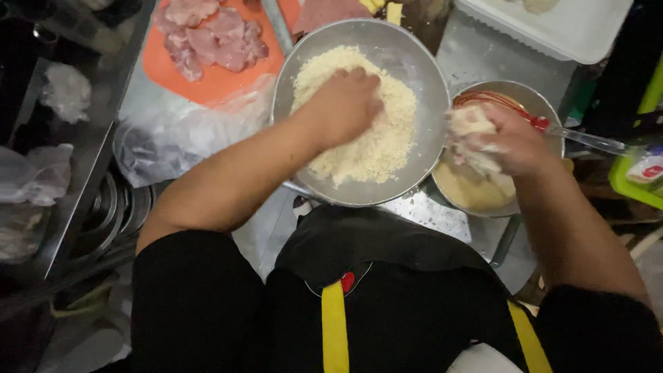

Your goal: The recorder prepares stuffed chicken pieces by hammering them flat, rolling them with ham and cheese, dipping them in egg wash, and coating them in breadcrumbs.

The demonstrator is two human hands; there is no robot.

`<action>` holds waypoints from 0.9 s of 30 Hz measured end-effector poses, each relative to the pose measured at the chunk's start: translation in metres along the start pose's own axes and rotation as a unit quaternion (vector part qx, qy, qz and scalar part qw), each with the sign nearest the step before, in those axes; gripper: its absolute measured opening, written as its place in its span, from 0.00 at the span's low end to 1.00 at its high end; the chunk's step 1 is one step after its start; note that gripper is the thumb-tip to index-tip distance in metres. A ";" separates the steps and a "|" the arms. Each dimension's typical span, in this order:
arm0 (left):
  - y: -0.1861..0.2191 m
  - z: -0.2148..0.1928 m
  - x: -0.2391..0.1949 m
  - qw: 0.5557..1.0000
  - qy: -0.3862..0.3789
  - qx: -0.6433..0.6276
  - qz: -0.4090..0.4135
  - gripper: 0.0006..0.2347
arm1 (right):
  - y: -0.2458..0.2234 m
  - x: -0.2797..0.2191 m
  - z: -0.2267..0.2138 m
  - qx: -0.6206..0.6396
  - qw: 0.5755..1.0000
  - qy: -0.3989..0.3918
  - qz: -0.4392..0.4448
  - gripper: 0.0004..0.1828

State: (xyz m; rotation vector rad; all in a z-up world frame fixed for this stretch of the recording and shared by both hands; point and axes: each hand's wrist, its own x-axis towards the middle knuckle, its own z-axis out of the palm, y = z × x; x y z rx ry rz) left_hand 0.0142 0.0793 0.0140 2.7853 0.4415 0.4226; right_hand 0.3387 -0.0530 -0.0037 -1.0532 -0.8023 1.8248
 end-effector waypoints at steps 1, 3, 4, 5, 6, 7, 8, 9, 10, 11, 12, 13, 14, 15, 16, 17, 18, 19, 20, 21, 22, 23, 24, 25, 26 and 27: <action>-0.009 0.003 -0.007 0.998 -0.020 0.041 -0.035 0.07 | -0.009 0.011 0.023 -0.190 0.982 -0.007 0.009 0.32; -0.020 -0.008 -0.019 0.993 -0.038 0.084 -0.074 0.04 | -0.019 0.036 0.069 -0.375 0.927 -0.020 0.017 0.32; -0.019 -0.020 -0.024 0.994 0.041 0.063 -0.084 0.07 | -0.018 0.048 0.091 -0.518 0.847 -0.075 -0.089 0.30; -0.019 -0.032 -0.029 0.988 0.119 0.041 -0.092 0.11 | -0.017 0.061 0.113 -0.640 0.733 -0.129 -0.192 0.29; -0.015 -0.033 -0.038 0.987 0.121 0.042 -0.098 0.11 | -0.008 0.069 0.125 -0.640 0.732 -0.134 -0.192 0.29; -0.012 -0.035 -0.046 0.985 0.137 0.020 -0.102 0.11 | 0.000 0.077 0.137 -0.670 0.704 -0.145 -0.186 0.27; -0.009 -0.037 -0.054 0.982 0.154 -0.001 -0.107 0.11 | 0.009 0.085 0.149 -0.698 0.675 -0.157 -0.182 0.26; -0.006 -0.030 -0.062 0.981 0.156 0.000 -0.113 0.11 | 0.015 0.090 0.151 -0.698 0.673 -0.163 -0.183 0.26; -0.002 -0.024 -0.069 0.986 0.091 -0.003 -0.139 0.10 | 0.021 0.094 0.153 -0.738 0.618 -0.169 -0.214 0.24; 0.003 -0.017 -0.076 0.986 0.025 -0.007 -0.164 0.08 | 0.028 0.097 0.155 -0.773 0.559 -0.174 -0.245 0.24; 0.012 -0.017 -0.083 0.985 0.027 -0.007 -0.169 0.08 | 0.022 0.094 0.149 -0.772 0.558 -0.179 -0.246 0.24; 0.021 -0.017 -0.088 0.986 0.043 -0.018 -0.162 0.09 | 0.017 0.092 0.143 -0.734 0.604 -0.183 -0.252 0.26; 0.032 -0.016 -0.093 0.986 0.057 -0.030 -0.152 0.10 | 0.012 0.087 0.136 -0.693 0.650 -0.183 -0.254 0.28; 0.038 -0.017 -0.092 0.986 0.057 -0.032 -0.155 0.10 | 0.008 0.080 0.135 -0.692 0.651 -0.185 -0.253 0.28; 0.043 -0.019 -0.091 0.986 0.035 -0.031 -0.163 0.13 | 0.003 0.074 0.133 -0.697 0.641 -0.153 -0.283 0.28; 0.048 -0.022 -0.089 0.985 0.013 -0.030 -0.171 0.15 | -0.003 0.067 0.132 -0.700 0.630 -0.120 -0.313 0.28; 0.050 -0.018 -0.086 0.985 0.012 -0.031 -0.170 0.15 | -0.001 0.063 0.133 -0.700 0.631 -0.120 -0.312 0.28; 0.051 -0.015 -0.083 0.986 0.017 -0.027 -0.166 0.16 | 0.001 0.059 0.135 -0.729 0.611 -0.114 -0.287 0.28; 0.053 -0.011 -0.080 0.987 0.021 -0.024 -0.160 0.17 | 0.003 0.053 0.135 -0.756 0.591 -0.106 -0.259 0.28; 0.050 0.001 -0.077 0.987 0.020 -0.027 -0.158 0.17 | 0.005 0.053 0.139 -0.756 0.593 -0.104 -0.256 0.28; 0.045 0.012 -0.075 0.986 0.008 -0.023 -0.167 0.14 | 0.005 0.055 0.143 -0.759 0.587 -0.104 -0.263 0.28; 0.040 0.022 -0.072 0.984 -0.003 -0.019 -0.176 0.11 | 0.005 0.057 0.147 -0.761 0.580 -0.103 -0.270 0.29; 0.037 0.026 -0.072 0.984 -0.005 -0.019 -0.176 0.11 | 0.007 0.059 0.145 -0.761 0.581 -0.103 -0.271 0.29; 0.035 0.030 -0.072 0.983 0.000 -0.022 -0.182 0.09 | 0.010 0.062 0.143 -0.764 0.575 -0.110 -0.273 0.29; 0.032 0.034 -0.072 0.982 0.003 -0.026 -0.188 0.09 | 0.012 0.065 0.140 -0.767 0.569 -0.116 -0.275 0.29; 0.031 0.035 -0.073 0.982 0.001 -0.026 -0.188 0.09 | 0.015 0.068 0.136 -0.766 0.570 -0.115 -0.274 0.29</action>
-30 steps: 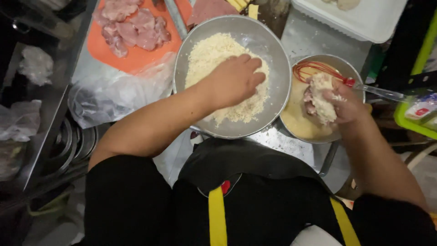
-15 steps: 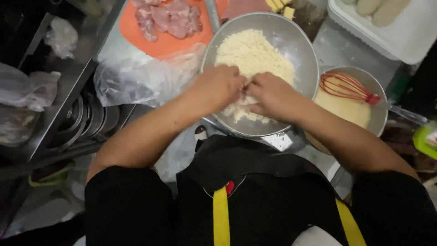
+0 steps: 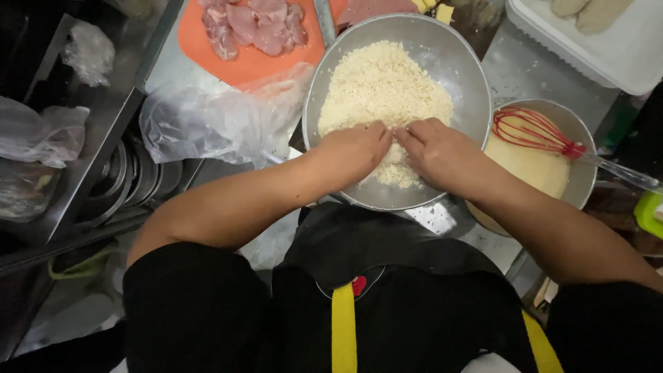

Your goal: The recorder prepares stuffed chicken pieces by hammering them flat, rolling them with ham and cheese, dipping them in egg wash, and coating them in breadcrumbs.

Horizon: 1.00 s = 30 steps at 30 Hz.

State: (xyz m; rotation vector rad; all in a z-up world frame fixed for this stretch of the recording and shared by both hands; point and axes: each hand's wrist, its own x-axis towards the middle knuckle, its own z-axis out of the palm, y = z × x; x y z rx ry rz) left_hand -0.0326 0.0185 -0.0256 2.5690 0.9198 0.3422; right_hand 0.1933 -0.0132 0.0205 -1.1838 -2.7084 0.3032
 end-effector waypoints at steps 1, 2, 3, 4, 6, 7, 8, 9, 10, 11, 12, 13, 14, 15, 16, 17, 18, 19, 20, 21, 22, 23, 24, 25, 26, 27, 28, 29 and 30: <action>-0.002 0.001 -0.001 0.999 0.022 0.008 0.041 0.09 | 0.003 -0.001 0.005 -0.009 1.000 -0.010 0.001 0.27; -0.003 0.003 -0.002 0.996 0.044 0.015 0.082 0.09 | 0.006 -0.001 0.009 -0.017 1.000 -0.021 0.001 0.26; -0.005 0.006 0.000 0.996 0.044 0.015 0.082 0.09 | 0.007 0.000 0.011 -0.017 1.000 -0.021 0.001 0.26; -0.005 0.008 0.002 0.998 0.032 -0.008 0.052 0.10 | 0.008 0.000 0.012 -0.015 1.000 -0.024 -0.005 0.26; -0.011 0.008 0.009 0.999 0.024 -0.026 0.023 0.11 | 0.013 0.003 0.013 -0.018 0.999 -0.023 -0.014 0.26; -0.016 0.006 0.014 0.997 -0.022 -0.067 -0.012 0.11 | 0.016 0.003 0.013 0.004 1.000 -0.019 0.004 0.25; -0.020 0.004 0.019 0.991 -0.067 -0.108 -0.047 0.10 | 0.020 0.003 0.012 0.025 0.999 -0.016 0.021 0.24; -0.024 -0.004 0.028 0.991 -0.067 -0.106 -0.044 0.10 | 0.024 0.006 0.004 0.023 0.999 -0.013 0.023 0.24; -0.029 -0.012 0.037 0.981 -0.159 -0.110 -0.021 0.11 | 0.029 0.010 -0.005 0.134 0.990 -0.044 0.018 0.24; -0.033 -0.018 0.043 0.961 -0.252 -0.113 -0.001 0.16 | 0.032 0.012 -0.011 0.245 0.967 -0.075 0.011 0.25; -0.036 -0.020 0.044 0.961 -0.253 -0.112 0.000 0.16 | 0.031 0.012 -0.012 0.246 0.966 -0.073 0.012 0.25; -0.039 -0.023 0.045 0.955 -0.269 -0.121 -0.018 0.18 | 0.030 0.011 -0.014 0.242 0.961 -0.117 0.072 0.22; -0.043 -0.025 0.046 0.949 -0.284 -0.130 -0.035 0.20 | 0.029 0.010 -0.016 0.236 0.950 -0.160 0.130 0.19; -0.036 -0.032 0.040 0.949 -0.285 -0.130 -0.035 0.20 | 0.026 0.005 -0.016 0.237 0.949 -0.161 0.131 0.19; -0.029 -0.039 0.035 0.966 -0.234 -0.105 -0.031 0.21 | 0.023 0.000 -0.016 0.161 0.978 -0.096 0.097 0.16; -0.023 -0.047 0.030 0.980 -0.181 -0.080 -0.028 0.21 | 0.020 -0.003 -0.017 0.082 0.994 -0.030 0.060 0.14; -0.013 -0.053 0.022 0.980 -0.180 -0.080 -0.030 0.21 | 0.015 -0.003 -0.018 0.082 0.994 -0.031 0.059 0.14; -0.003 -0.060 0.013 0.983 -0.153 -0.093 -0.038 0.24 | 0.008 -0.003 -0.020 0.050 0.995 -0.048 0.070 0.19; 0.007 -0.067 0.005 0.986 -0.125 -0.105 -0.047 0.28 | 0.002 -0.002 -0.022 0.017 0.995 -0.064 0.081 0.23; 0.010 -0.055 0.005 0.985 -0.126 -0.106 -0.046 0.28 | -0.002 0.001 -0.016 0.017 0.994 -0.065 0.082 0.23; 0.012 -0.042 0.006 0.989 -0.118 -0.084 -0.036 0.31 | -0.006 0.003 -0.011 -0.002 0.996 -0.054 0.072 0.31; 0.015 -0.030 0.007 0.992 -0.110 -0.062 -0.026 0.35 | -0.011 0.007 -0.006 -0.022 0.997 -0.043 0.060 0.40; 0.013 -0.020 0.008 0.992 -0.109 -0.063 -0.026 0.35 | -0.009 0.007 0.001 -0.022 0.997 -0.043 0.061 0.40; 0.010 -0.011 0.009 0.993 -0.108 -0.040 -0.032 0.33 | -0.006 0.009 0.008 -0.021 0.994 -0.072 0.074 0.39; 0.007 -0.003 0.010 0.994 -0.106 -0.018 -0.037 0.31 | -0.004 0.011 0.015 -0.021 0.991 -0.100 0.088 0.38; 0.003 -0.001 0.009 0.994 -0.105 -0.018 -0.040 0.31 | 0.000 0.010 0.020 -0.021 0.991 -0.101 0.086 0.38; 0.000 0.001 0.008 0.996 -0.088 -0.012 -0.004 0.28 | 0.004 0.008 0.025 -0.037 0.992 -0.104 0.064 0.35; -0.003 0.004 0.005 0.997 -0.072 -0.008 0.031 0.25 | 0.006 0.005 0.032 -0.052 0.992 -0.108 0.043 0.32; -0.006 0.008 0.004 0.997 -0.073 -0.010 0.028 0.25 | 0.007 0.003 0.036 -0.049 0.992 -0.111 0.042 0.32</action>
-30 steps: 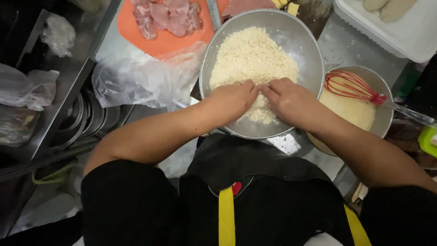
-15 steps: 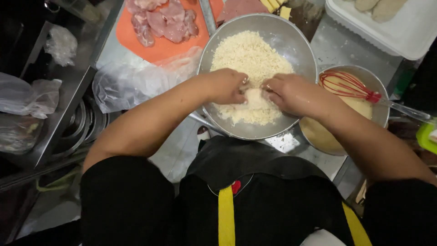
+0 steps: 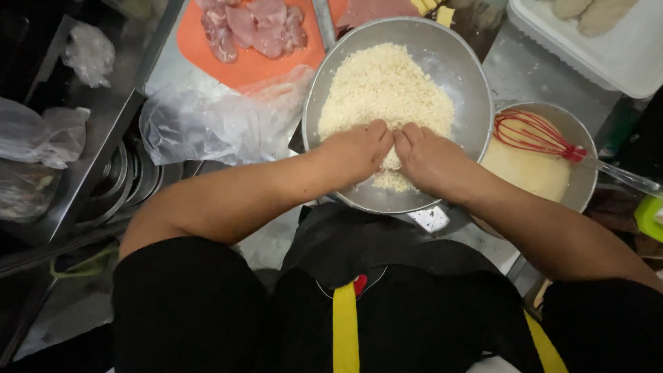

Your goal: The recorder prepares stuffed chicken pieces by hammering them flat, rolling them with ham and cheese, dipping them in egg wash, and coating them in breadcrumbs.

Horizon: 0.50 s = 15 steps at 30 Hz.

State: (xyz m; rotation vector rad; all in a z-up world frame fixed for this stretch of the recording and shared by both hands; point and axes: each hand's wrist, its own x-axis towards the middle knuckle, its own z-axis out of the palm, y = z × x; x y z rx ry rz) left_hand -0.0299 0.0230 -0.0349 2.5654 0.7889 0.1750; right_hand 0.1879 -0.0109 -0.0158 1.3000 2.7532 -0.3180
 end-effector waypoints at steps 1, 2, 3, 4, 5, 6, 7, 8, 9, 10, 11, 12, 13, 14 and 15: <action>-0.004 0.002 0.001 1.000 0.004 0.003 0.009 0.23 | 0.002 0.000 0.003 -0.015 1.000 -0.003 -0.002 0.28; -0.007 0.003 0.002 1.000 0.008 0.006 0.018 0.20 | 0.005 0.000 0.006 -0.030 1.000 -0.007 -0.005 0.25; -0.011 0.007 0.003 1.000 0.010 0.008 0.019 0.20 | 0.005 0.001 0.006 -0.032 0.999 -0.005 -0.004 0.25; -0.014 0.011 0.003 0.998 0.041 0.025 0.049 0.19 | 0.005 0.001 0.005 -0.028 1.000 -0.003 -0.010 0.23; -0.016 0.015 0.004 0.993 0.073 0.043 0.082 0.17 | 0.005 0.000 0.004 -0.026 1.000 0.001 -0.014 0.22; -0.014 0.008 0.007 0.993 0.075 0.046 0.085 0.17 | 0.006 0.003 0.002 -0.029 1.000 0.004 -0.012 0.22; -0.011 0.002 0.010 0.998 0.033 0.025 0.055 0.19 | 0.007 0.006 0.001 0.097 0.990 -0.017 0.097 0.16; -0.007 -0.004 0.012 1.000 -0.009 0.003 0.025 0.21 | 0.008 0.007 -0.001 0.220 0.954 -0.036 0.201 0.14; -0.011 -0.008 0.020 1.000 -0.005 0.009 0.027 0.21 | 0.018 0.007 -0.003 0.217 0.955 -0.030 0.201 0.14; -0.015 -0.012 0.028 0.996 -0.075 -0.038 0.007 0.21 | 0.029 0.008 -0.004 0.224 0.967 -0.057 0.106 0.15; -0.019 -0.012 0.032 0.985 -0.148 -0.092 -0.014 0.21 | 0.037 0.006 -0.001 0.234 0.968 -0.089 0.011 0.22; -0.022 -0.020 0.030 0.984 -0.149 -0.092 -0.015 0.21 | 0.036 0.004 -0.013 0.236 0.968 -0.089 0.011 0.22; -0.025 -0.026 0.027 0.971 -0.221 -0.088 -0.033 0.21 | 0.034 0.001 -0.023 0.268 0.958 -0.105 -0.001 0.25; -0.028 -0.032 0.024 0.952 -0.292 -0.083 -0.049 0.21 | 0.033 -0.001 -0.033 0.300 0.946 -0.121 -0.014 0.28; -0.030 -0.037 0.019 0.951 -0.292 -0.083 -0.051 0.21 | 0.029 -0.004 -0.040 0.300 0.946 -0.121 -0.016 0.28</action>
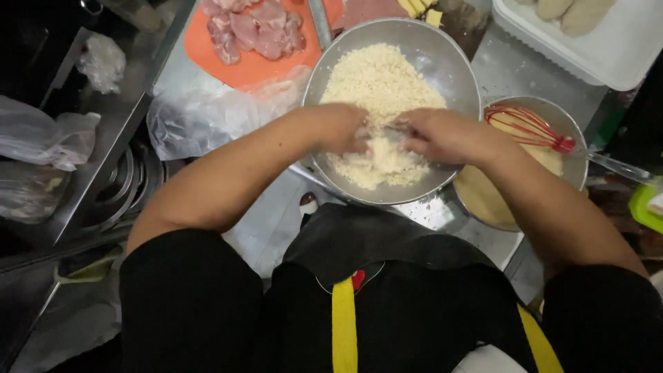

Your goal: The recorder prepares stuffed chicken pieces by hammering them flat, rolling them with ham and cheese, dipping them in egg wash, and coating them in breadcrumbs.

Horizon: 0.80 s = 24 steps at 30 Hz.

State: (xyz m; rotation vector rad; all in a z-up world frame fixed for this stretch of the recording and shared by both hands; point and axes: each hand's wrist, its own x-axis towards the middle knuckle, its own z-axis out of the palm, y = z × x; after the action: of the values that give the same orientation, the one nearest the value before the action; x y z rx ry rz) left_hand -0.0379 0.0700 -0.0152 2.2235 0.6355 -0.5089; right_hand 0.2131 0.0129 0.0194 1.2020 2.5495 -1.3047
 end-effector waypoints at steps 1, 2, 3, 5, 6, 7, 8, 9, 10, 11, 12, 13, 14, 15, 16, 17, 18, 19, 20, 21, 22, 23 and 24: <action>-0.002 -0.003 -0.007 0.997 0.080 0.015 -0.002 0.24 | -0.008 -0.004 -0.003 -0.031 0.997 0.030 0.060 0.28; -0.004 -0.005 -0.013 0.987 0.158 0.030 -0.001 0.27 | -0.015 -0.008 -0.006 -0.062 0.989 0.061 0.122 0.27; 0.005 -0.002 -0.021 0.987 0.157 0.029 -0.001 0.27 | -0.019 -0.011 -0.002 -0.061 0.989 0.060 0.122 0.27; 0.024 0.001 -0.036 0.982 0.185 0.024 -0.039 0.31 | -0.026 -0.017 0.005 -0.159 0.977 0.090 0.111 0.30; 0.028 0.008 -0.033 0.982 0.184 0.023 -0.039 0.31 | -0.029 -0.013 0.009 -0.158 0.977 0.089 0.111 0.30; 0.033 0.015 -0.030 0.967 0.251 0.049 0.004 0.35 | -0.033 -0.009 0.013 -0.198 0.969 0.133 0.068 0.38; 0.038 0.022 -0.027 0.944 0.317 0.075 0.047 0.38 | -0.037 -0.005 0.018 -0.236 0.955 0.176 0.024 0.47; 0.040 0.025 -0.025 0.944 0.317 0.074 0.047 0.38 | -0.039 -0.001 0.020 -0.236 0.956 0.176 0.024 0.47; 0.041 0.025 -0.021 0.940 0.326 0.098 0.026 0.36 | -0.040 0.004 0.020 -0.238 0.955 0.172 0.051 0.48; 0.043 0.025 -0.017 0.934 0.336 0.121 0.004 0.33 | -0.041 0.008 0.020 -0.241 0.953 0.168 0.077 0.50; 0.039 0.030 -0.012 0.935 0.335 0.119 0.005 0.33 | -0.036 0.010 0.025 -0.240 0.953 0.166 0.078 0.50; 0.035 0.035 -0.007 0.924 0.357 0.135 0.027 0.32 | -0.030 0.011 0.030 -0.240 0.954 0.170 0.061 0.48; 0.030 0.041 -0.002 0.913 0.377 0.150 0.048 0.32 | -0.025 0.014 0.036 -0.239 0.954 0.173 0.044 0.47; 0.027 0.043 0.001 0.914 0.376 0.148 0.048 0.32 | -0.020 0.015 0.037 -0.237 0.955 0.172 0.045 0.47; 0.024 0.045 0.004 0.915 0.365 0.162 0.057 0.30 | -0.016 0.016 0.038 -0.267 0.948 0.172 0.021 0.45; 0.020 0.048 0.006 0.916 0.354 0.177 0.067 0.29 | -0.012 0.018 0.040 -0.297 0.939 0.173 -0.003 0.44; 0.018 0.050 0.009 0.917 0.353 0.173 0.066 0.29 | -0.012 0.019 0.040 -0.295 0.940 0.170 -0.002 0.44; 0.015 0.052 0.012 0.912 0.362 0.177 0.075 0.26 | -0.013 0.019 0.040 -0.290 0.944 0.158 0.007 0.42; 0.012 0.054 0.013 0.906 0.373 0.181 0.083 0.23 | -0.014 0.021 0.039 -0.286 0.947 0.144 0.015 0.39; 0.012 0.053 0.014 0.907 0.373 0.178 0.082 0.23 | -0.009 0.021 0.043 -0.286 0.948 0.141 0.014 0.39; 0.011 0.053 0.013 0.908 0.377 0.163 0.088 0.22 | -0.004 0.023 0.046 -0.286 0.946 0.152 0.003 0.38; 0.012 0.053 0.011 0.908 0.381 0.148 0.094 0.22 | 0.000 0.023 0.050 -0.286 0.944 0.163 -0.008 0.37; 0.009 0.053 0.013 0.907 0.383 0.149 0.093 0.22 | 0.002 0.024 0.050 -0.289 0.943 0.163 -0.010 0.37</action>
State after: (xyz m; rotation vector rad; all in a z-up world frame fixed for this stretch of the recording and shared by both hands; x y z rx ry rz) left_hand -0.0305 0.0284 -0.0502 2.7341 0.7528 0.4370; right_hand 0.1822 -0.0068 -0.0229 1.3265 2.8521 -0.3041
